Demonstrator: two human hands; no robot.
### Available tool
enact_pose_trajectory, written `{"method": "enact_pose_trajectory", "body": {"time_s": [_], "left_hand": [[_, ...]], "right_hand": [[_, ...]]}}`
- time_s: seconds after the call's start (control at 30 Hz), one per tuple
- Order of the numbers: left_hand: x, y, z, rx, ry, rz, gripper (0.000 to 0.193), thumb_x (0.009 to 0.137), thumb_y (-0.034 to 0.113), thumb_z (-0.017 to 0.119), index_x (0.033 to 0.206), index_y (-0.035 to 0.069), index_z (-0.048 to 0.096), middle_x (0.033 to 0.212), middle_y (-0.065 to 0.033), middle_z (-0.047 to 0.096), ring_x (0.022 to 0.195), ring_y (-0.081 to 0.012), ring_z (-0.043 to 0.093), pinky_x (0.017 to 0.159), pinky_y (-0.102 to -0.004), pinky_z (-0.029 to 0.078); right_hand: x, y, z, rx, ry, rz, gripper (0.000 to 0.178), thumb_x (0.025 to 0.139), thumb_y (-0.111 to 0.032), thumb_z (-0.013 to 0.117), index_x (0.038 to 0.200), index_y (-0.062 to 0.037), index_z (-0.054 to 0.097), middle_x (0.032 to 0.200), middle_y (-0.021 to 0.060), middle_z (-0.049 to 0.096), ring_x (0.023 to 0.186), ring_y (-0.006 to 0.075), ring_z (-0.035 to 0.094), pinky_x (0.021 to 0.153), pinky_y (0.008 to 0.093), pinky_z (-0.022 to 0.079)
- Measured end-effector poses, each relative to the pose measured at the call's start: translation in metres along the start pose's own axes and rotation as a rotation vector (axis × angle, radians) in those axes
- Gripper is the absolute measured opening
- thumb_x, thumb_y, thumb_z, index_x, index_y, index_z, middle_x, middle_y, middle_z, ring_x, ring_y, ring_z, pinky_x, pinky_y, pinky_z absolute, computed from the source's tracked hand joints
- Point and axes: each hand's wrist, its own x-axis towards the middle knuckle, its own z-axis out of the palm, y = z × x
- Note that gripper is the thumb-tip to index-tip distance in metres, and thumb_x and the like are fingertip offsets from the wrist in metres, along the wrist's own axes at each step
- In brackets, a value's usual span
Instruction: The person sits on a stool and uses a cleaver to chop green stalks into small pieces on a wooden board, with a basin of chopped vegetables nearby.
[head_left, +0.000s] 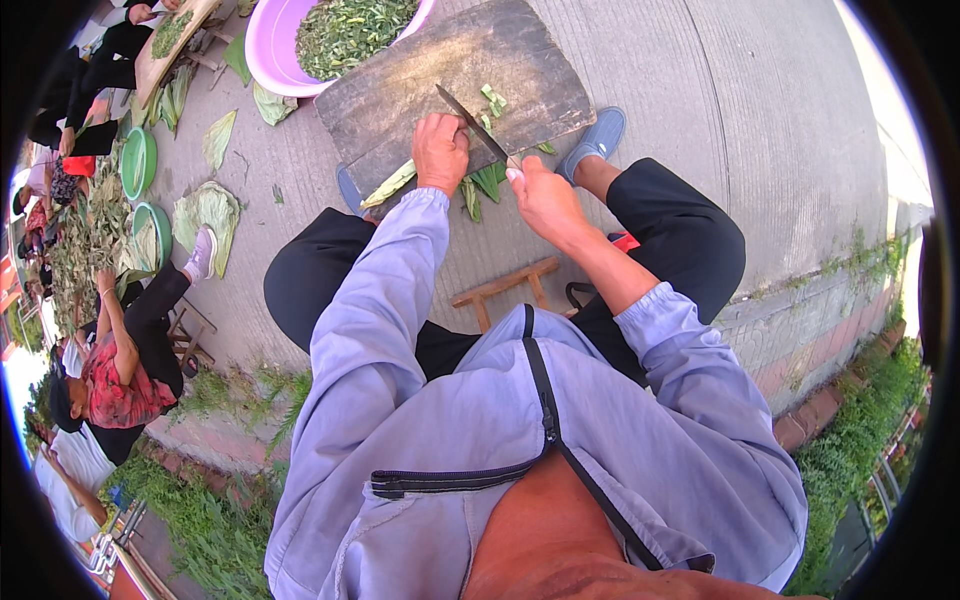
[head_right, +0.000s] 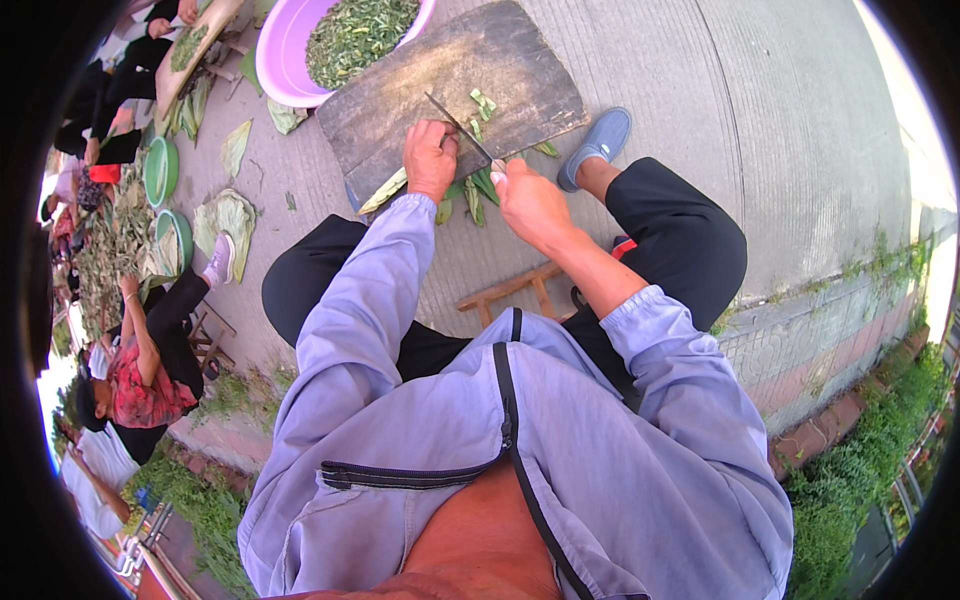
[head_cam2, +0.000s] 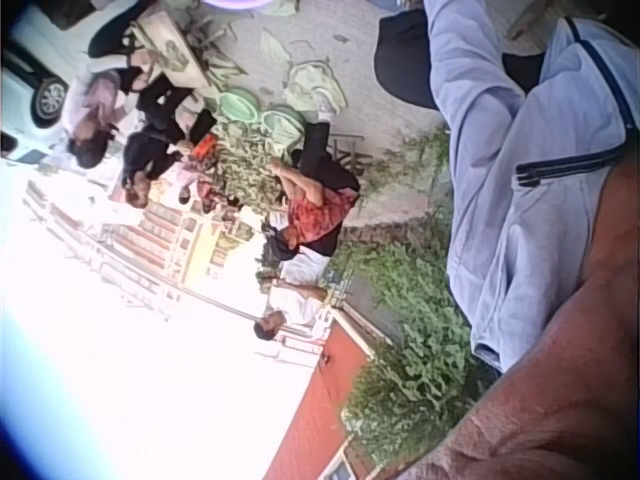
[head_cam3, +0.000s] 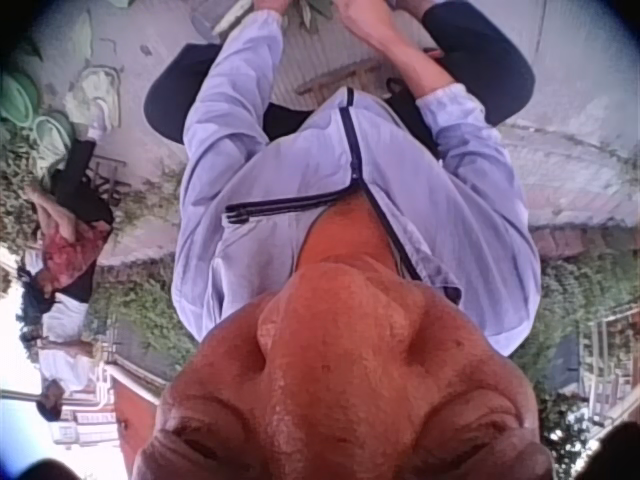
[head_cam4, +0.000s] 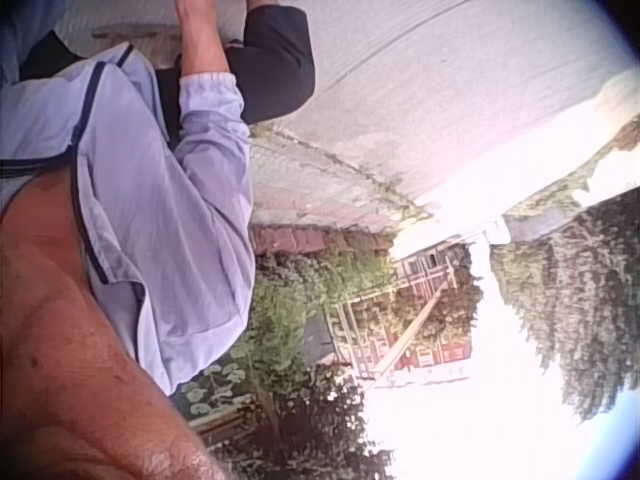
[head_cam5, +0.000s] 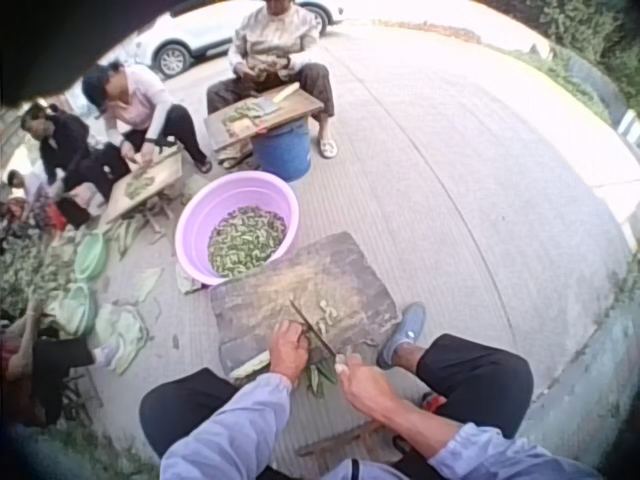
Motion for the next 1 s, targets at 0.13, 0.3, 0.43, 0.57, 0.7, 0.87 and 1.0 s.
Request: {"method": "enact_pose_trajectory", "body": {"time_s": [0.13, 0.3, 0.43, 0.57, 0.7, 0.87, 1.0], "left_hand": [[0.001, 0.001, 0.002, 0.004, 0.001, 0.005, 0.011, 0.082, 0.005, 0.073, 0.091, 0.009, 0.071, 0.097, -0.0109, 0.067, 0.095, -0.0366, 0.061, 0.085, -0.0469, 0.050], [0.000, -0.001, 0.002, 0.014, -0.009, -0.008, 0.010, 0.081, 0.006, 0.072, 0.090, 0.011, 0.071, 0.097, -0.0093, 0.067, 0.097, -0.0356, 0.061, 0.086, -0.0474, 0.050], [0.000, -0.002, 0.001, 0.003, 0.004, 0.009, 0.011, 0.081, 0.004, 0.071, 0.090, 0.010, 0.071, 0.097, -0.0091, 0.067, 0.096, -0.0356, 0.061, 0.086, -0.0474, 0.050], [0.001, 0.005, 0.000, -0.030, 0.004, 0.020, 0.014, 0.080, 0.004, 0.070, 0.092, 0.010, 0.071, 0.098, -0.0096, 0.067, 0.097, -0.0357, 0.061, 0.086, -0.0475, 0.050], [-0.001, 0.002, -0.003, -0.018, -0.011, 0.027, 0.016, 0.079, 0.003, 0.069, 0.094, 0.009, 0.072, 0.099, -0.0099, 0.067, 0.098, -0.0357, 0.061, 0.087, -0.0475, 0.050], [-0.002, -0.002, -0.003, -0.025, -0.005, 0.040, 0.017, 0.080, 0.001, 0.068, 0.096, 0.007, 0.072, 0.101, -0.0112, 0.067, 0.098, -0.0369, 0.061, 0.089, -0.0466, 0.050], [-0.003, -0.004, -0.003, -0.039, -0.023, 0.032, 0.018, 0.081, 0.001, 0.069, 0.098, 0.007, 0.072, 0.102, -0.0116, 0.067, 0.101, -0.0365, 0.062, 0.090, -0.0461, 0.050]], "right_hand": [[0.003, 0.002, 0.010, -0.047, 0.073, -0.036, 0.038, 0.110, -0.036, 0.049, 0.108, 0.0018, 0.050, 0.093, 0.0342, 0.070, 0.087, 0.0559, 0.067, 0.080, 0.0637, 0.050], [0.009, -0.006, 0.008, -0.046, -0.007, 0.017, 0.039, 0.110, -0.035, 0.048, 0.114, 0.0031, 0.054, 0.111, 0.0338, 0.069, 0.099, 0.0534, 0.068, 0.088, 0.0619, 0.052], [0.017, -0.006, 0.015, -0.028, 0.010, -0.008, 0.039, 0.110, -0.035, 0.048, 0.113, 0.0030, 0.055, 0.111, 0.0340, 0.069, 0.099, 0.0533, 0.068, 0.087, 0.0621, 0.052], [0.025, -0.003, 0.019, -0.012, 0.117, -0.082, 0.037, 0.110, -0.034, 0.050, 0.107, 0.0028, 0.050, 0.094, 0.0352, 0.070, 0.087, 0.0563, 0.067, 0.079, 0.0638, 0.051], [0.026, -0.006, 0.019, -0.019, 0.059, -0.025, 0.039, 0.110, -0.035, 0.050, 0.108, 0.0035, 0.054, 0.103, 0.0333, 0.071, 0.093, 0.0537, 0.069, 0.083, 0.0635, 0.051], [0.032, -0.001, 0.019, 0.000, 0.084, -0.027, 0.039, 0.109, -0.036, 0.051, 0.108, 0.0026, 0.054, 0.096, 0.0328, 0.071, 0.087, 0.0537, 0.069, 0.080, 0.0638, 0.052], [0.030, 0.000, 0.015, 0.007, 0.110, -0.021, 0.039, 0.108, -0.037, 0.052, 0.106, 0.0023, 0.055, 0.095, 0.0328, 0.071, 0.087, 0.0534, 0.069, 0.080, 0.0630, 0.052]]}}
